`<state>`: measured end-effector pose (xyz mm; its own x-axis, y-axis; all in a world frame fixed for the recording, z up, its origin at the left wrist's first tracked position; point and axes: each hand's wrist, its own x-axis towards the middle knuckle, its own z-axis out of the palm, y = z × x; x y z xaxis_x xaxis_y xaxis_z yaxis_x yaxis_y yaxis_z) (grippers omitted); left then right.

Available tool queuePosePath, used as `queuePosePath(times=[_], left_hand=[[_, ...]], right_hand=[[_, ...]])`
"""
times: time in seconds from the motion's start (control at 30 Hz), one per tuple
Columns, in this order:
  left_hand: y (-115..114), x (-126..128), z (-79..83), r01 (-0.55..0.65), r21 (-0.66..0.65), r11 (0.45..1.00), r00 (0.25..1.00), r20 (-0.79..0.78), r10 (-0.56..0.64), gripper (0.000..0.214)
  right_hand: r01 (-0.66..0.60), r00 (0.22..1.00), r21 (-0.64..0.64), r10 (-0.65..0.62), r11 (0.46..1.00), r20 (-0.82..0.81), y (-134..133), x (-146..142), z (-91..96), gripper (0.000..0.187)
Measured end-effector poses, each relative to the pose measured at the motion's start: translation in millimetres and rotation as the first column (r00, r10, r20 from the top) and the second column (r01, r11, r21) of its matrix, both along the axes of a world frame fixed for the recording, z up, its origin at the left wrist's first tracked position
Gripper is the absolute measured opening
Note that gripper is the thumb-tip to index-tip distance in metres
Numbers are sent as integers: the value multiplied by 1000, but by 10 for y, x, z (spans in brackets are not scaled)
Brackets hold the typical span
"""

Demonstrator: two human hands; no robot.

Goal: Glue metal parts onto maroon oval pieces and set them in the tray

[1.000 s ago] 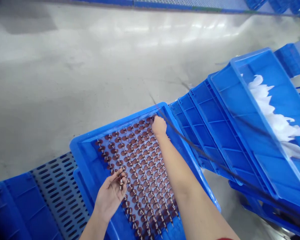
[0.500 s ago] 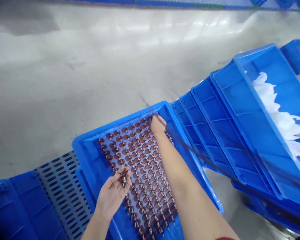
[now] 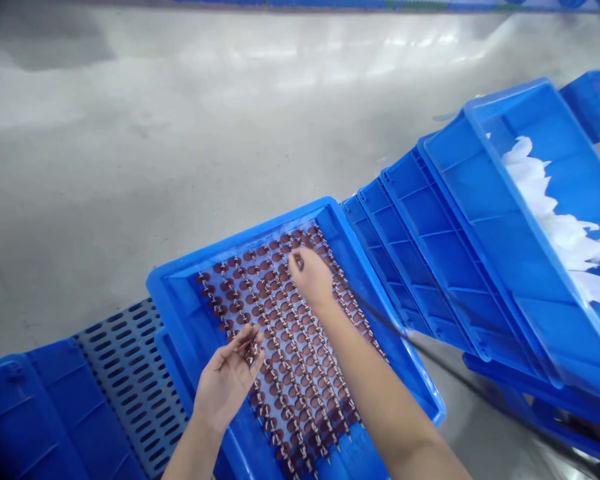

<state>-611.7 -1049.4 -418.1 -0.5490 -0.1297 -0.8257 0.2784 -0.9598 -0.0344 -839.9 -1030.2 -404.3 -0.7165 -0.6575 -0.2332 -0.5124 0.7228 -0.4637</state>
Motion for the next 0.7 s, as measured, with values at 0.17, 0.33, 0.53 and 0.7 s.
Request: queuePosePath(times=[0.17, 0.33, 0.53, 0.7], left_hand=[[10, -48, -2, 3, -28, 1000, 999, 44, -2, 30], [61, -74, -65, -12, -30, 999, 997, 70, 14, 35], [102, -98, -53, -36, 34, 999, 998, 43, 34, 44], [109, -125, -70, -12, 47, 999, 999, 40, 10, 39]], right_hand=[[13, 952, -76, 11, 997, 307, 448, 934, 291, 15], [208, 873, -37, -168, 977, 458, 642, 1352, 188, 13], [390, 823, -28, -335, 920, 459, 663, 1574, 42, 14], [472, 817, -123, -381, 873, 433, 617, 1674, 64, 10]])
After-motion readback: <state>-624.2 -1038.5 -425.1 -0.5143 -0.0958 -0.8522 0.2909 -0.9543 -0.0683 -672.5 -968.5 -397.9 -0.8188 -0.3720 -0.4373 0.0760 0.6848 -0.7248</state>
